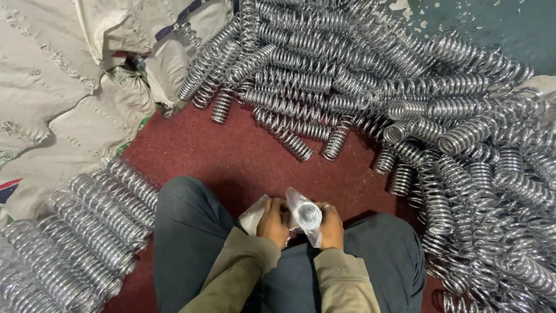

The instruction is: Bagging individual metal springs into small plastic bags from a large pile on the floor.

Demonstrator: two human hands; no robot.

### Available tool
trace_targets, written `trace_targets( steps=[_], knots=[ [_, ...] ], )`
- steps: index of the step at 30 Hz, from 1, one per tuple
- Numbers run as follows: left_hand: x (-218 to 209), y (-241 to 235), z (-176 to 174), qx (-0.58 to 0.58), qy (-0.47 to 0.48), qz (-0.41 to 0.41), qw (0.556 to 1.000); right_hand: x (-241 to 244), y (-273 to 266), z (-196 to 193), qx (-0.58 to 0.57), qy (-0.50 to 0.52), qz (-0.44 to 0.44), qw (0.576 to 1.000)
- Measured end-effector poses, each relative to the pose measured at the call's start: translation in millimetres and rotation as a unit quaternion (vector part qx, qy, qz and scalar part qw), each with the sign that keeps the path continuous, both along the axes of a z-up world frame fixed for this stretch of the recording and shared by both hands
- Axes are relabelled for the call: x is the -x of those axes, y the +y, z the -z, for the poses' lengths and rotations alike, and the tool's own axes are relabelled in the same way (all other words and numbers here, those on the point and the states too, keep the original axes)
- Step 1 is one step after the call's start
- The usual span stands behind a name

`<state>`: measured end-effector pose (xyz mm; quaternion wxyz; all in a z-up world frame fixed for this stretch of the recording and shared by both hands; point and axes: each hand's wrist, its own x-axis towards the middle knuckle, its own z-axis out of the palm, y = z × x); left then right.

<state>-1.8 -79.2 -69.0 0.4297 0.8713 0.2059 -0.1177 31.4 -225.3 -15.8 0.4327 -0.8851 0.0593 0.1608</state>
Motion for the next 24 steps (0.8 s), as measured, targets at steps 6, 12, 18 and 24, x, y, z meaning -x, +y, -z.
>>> trace_targets(
  steps=[6,12,18,24],
  knots=[
    [27.4,-6.6,4.6,0.141,-0.188,0.105,0.966,25.7,-18.1,69.1,0.004,-0.223,-0.09,0.971],
    [5.0,-1.2,0.6,0.113,-0.02,0.1,0.988,0.4,-18.5,110.0,0.13,-0.033,-0.183,0.974],
    [-4.9,8.0,-49.7,0.126,-0.056,0.117,0.983,15.1,14.9,-20.6,0.037,0.068,-0.142,0.987],
    [31.2,18.2,-92.4,0.125,-0.05,0.109,0.985,42.1,16.4,-26.7,0.072,-0.039,-0.233,0.969]
  ],
)
